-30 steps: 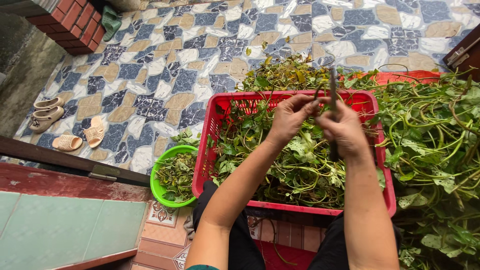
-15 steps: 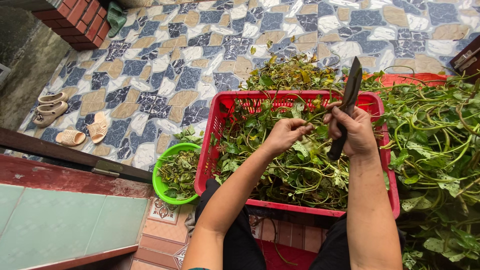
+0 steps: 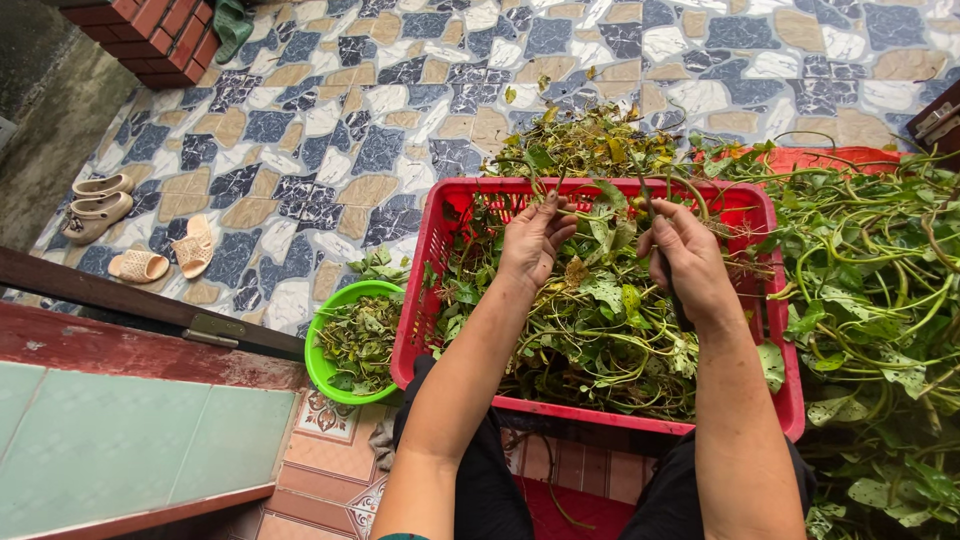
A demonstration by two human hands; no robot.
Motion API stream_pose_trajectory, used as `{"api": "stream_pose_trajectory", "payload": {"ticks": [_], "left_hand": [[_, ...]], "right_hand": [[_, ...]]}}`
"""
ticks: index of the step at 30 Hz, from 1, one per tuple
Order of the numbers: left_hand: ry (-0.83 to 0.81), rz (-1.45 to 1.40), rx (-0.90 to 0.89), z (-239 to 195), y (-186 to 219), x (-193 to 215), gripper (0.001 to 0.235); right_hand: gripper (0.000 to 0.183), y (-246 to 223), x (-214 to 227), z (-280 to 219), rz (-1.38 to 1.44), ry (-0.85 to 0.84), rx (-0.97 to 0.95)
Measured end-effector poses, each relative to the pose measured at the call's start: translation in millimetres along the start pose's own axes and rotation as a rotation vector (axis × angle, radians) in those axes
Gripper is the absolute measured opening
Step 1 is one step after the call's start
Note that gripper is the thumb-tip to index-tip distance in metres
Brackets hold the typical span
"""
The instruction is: The person sits on a tiled floor and uses a knife to trim leaves and stems from a large pile of green vegetables in a red basket. They pick up bunches of the vegetable, cut the desired parts, and place the trimmed pieces into a green bowl while discarding the excess stems.
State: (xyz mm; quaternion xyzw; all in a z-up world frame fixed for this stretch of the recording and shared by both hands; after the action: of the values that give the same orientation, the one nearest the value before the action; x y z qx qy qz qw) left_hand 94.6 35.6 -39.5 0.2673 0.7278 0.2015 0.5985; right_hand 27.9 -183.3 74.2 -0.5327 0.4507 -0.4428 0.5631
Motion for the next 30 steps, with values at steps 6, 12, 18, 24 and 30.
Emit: {"api": "stream_pose_trajectory", "payload": {"ticks": [6, 12, 18, 24, 30], "left_hand": [[-0.003, -0.148, 0.024, 6.8, -2.8, 12.3, 0.027], [0.010, -0.194, 0.041, 5.5, -5.6, 11.2, 0.025], [-0.007, -0.131, -0.011, 1.0, -2.2, 2.1, 0.024], [-0.072, 0.133, -0.208, -23.3, 13.9, -38.4, 0.022], [-0.117, 1.566, -0.665, -65.7, 26.0, -87.7, 0.016]], "right_hand": [[0.038, -4.4, -3.9, -0.3, -0.057, -0.026, -0.003], [0.038, -10.5, -12.9, -7.3, -0.038, -0.060, -0.027], [0.040, -9.5, -18.5, -7.2, -0.058, -0.138, -0.049], [0.038, 0.6, -18.3, -2.0, -0.077, -0.083, -0.104], [0.035, -9.3, -6.0, -4.5, 0.007, 0.033, 0.056]]}}
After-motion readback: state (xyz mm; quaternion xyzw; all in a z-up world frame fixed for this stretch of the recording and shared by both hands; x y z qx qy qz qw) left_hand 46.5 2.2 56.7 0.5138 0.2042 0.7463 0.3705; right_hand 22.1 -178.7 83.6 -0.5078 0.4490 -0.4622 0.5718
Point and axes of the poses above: each hand's wrist, its own z-axis towards the middle knuckle, its own x-axis out of the back of the hand, y = z × x, the point moved 6 cm from there along z, towards the middle knuckle, and after that the axes turned 4 degrees about -z, right-handed, at the moved point
